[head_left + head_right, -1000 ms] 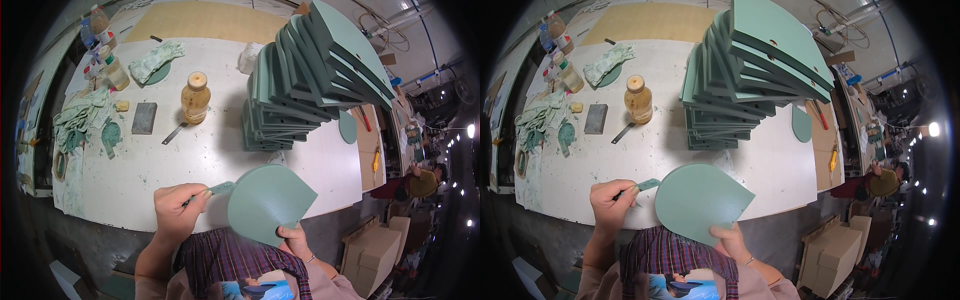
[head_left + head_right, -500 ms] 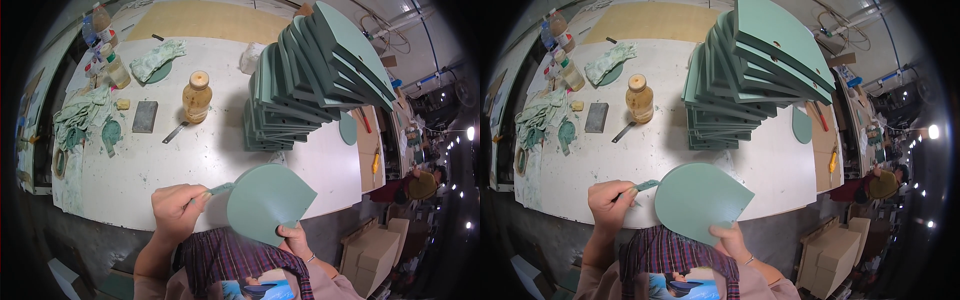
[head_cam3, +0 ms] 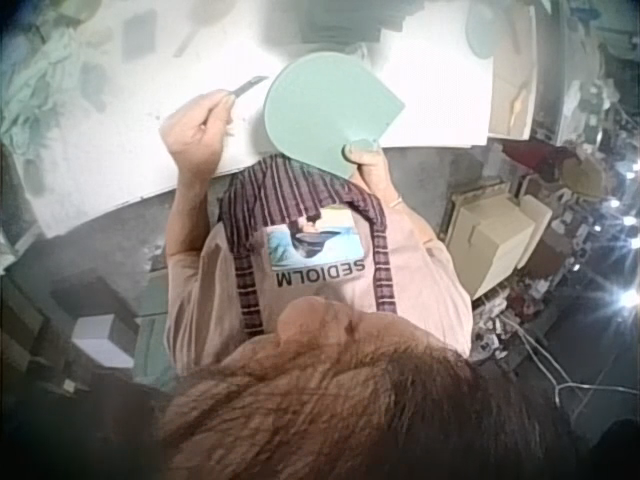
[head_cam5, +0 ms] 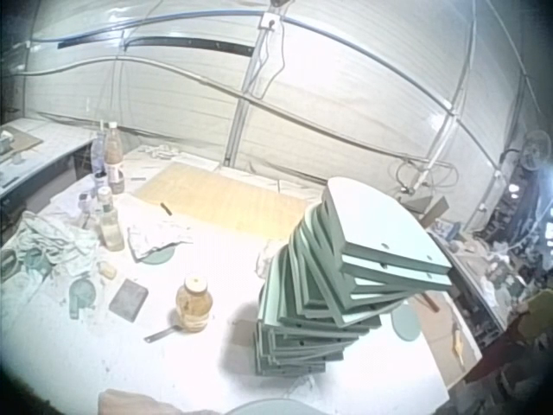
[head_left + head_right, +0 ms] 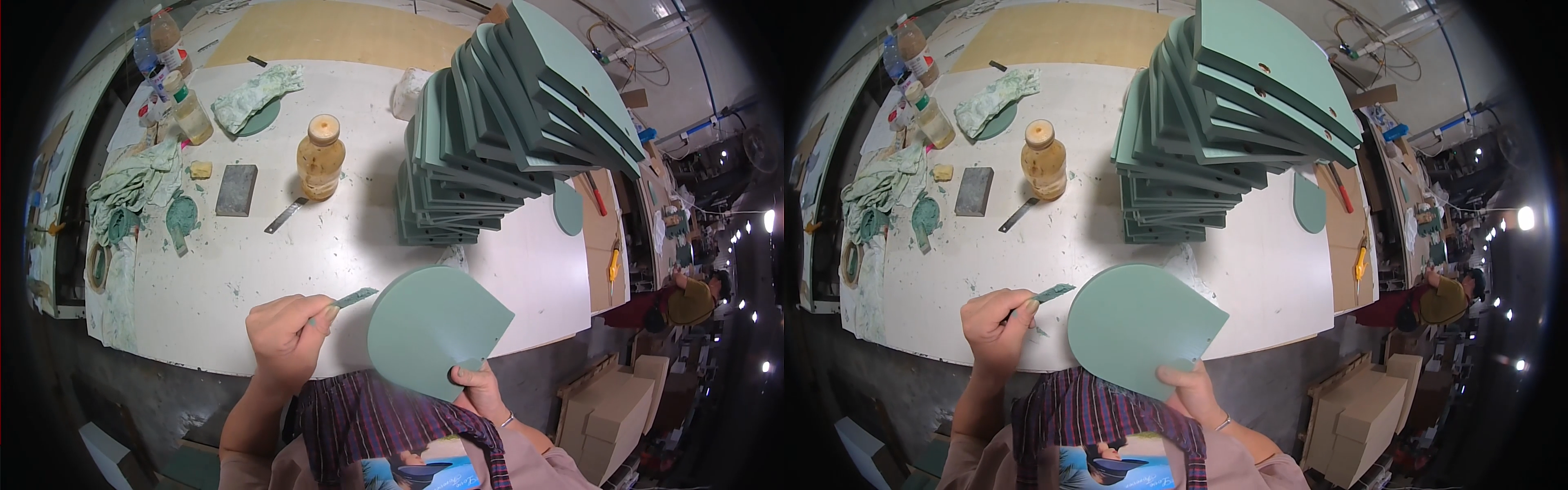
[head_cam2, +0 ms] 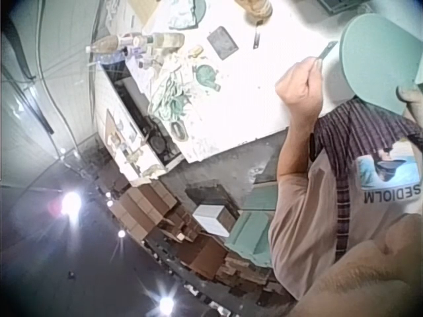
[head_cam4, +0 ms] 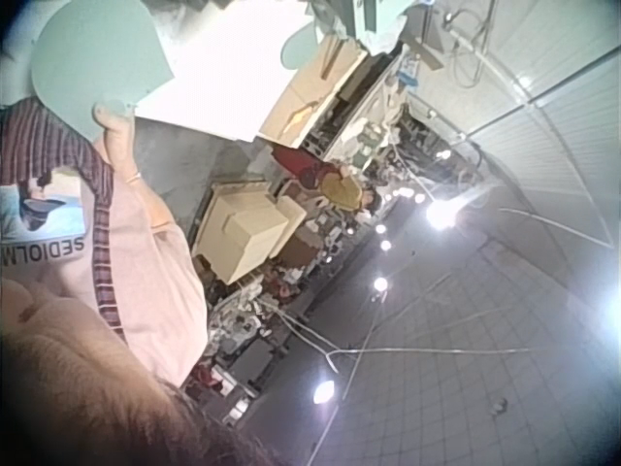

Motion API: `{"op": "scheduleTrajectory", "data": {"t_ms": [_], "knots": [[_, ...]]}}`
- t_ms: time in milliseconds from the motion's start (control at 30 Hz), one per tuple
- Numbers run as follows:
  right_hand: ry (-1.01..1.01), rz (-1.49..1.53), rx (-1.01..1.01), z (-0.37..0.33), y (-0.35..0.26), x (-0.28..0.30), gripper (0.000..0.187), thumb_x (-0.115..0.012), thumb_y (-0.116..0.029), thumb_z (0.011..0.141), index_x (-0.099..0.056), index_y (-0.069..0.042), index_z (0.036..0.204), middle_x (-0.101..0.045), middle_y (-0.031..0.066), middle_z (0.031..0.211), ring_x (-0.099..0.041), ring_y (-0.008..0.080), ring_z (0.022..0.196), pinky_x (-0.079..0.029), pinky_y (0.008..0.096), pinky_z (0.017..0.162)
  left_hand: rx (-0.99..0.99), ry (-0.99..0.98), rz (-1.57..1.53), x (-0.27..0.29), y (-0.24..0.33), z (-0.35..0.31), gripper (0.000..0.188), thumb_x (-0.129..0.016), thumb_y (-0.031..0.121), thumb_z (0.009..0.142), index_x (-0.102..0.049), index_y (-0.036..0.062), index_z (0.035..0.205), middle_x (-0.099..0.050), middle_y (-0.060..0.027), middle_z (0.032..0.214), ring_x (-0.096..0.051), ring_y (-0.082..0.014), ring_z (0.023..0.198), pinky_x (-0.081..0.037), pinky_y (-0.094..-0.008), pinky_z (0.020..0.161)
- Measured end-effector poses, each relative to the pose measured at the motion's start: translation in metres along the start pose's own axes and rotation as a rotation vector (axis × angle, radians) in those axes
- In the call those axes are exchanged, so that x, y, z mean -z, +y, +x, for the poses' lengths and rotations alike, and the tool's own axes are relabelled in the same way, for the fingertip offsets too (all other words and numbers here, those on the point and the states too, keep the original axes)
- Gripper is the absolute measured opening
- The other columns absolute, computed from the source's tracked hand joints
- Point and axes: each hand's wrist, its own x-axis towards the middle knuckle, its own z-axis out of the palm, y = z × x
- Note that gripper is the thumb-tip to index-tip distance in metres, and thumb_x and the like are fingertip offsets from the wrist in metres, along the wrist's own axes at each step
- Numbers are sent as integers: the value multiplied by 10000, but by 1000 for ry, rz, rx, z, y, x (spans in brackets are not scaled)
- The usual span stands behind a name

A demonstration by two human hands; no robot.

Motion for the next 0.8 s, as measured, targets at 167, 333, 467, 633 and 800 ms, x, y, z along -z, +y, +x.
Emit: {"op": "scheduleTrajectory", "data": {"t_ms": [167,333,467,633,800], "knots": [[-6,-9,-3,0,0,2,648,-635,43,747,-377,36,1342,-508,169,1254,-522,304,1158,-422,442,995,-80,-48,17,2,-2,-1,31,-666,-42,747,-652,-21,765,-520,-87,533,-489,-186,441,-365,-282,439],[46,-9,-5,-2,2,0,629,-607,75,739,-394,33,1329,-518,161,1241,-540,296,1133,-440,439,975,-19,20,9,0,-3,3,39,-668,-45,743,-651,-16,765,-516,-88,529,-485,-192,440,-364,-285,440],[34,-10,-2,-2,1,0,624,-608,78,739,-401,30,1327,-523,158,1235,-545,294,1127,-444,438,971,-54,-34,-12,2,-2,1,38,-664,-46,749,-654,-14,766,-517,-87,528,-482,-192,438,-362,-289,440],[45,-18,-27,-3,0,-4,625,-617,78,741,-403,29,1326,-526,157,1237,-545,294,1128,-442,438,974,-4,4,-30,0,-2,4,32,-661,-47,753,-657,-18,764,-523,-91,531,-495,-191,442,-363,-287,439],[37,-53,-22,-3,0,-3,624,-624,76,737,-410,34,1322,-535,159,1230,-553,292,1120,-445,433,972,-32,-38,1,1,-3,5,24,-659,-44,757,-654,-21,761,-535,-88,534,-499,-183,443,-367,-280,441]]}}
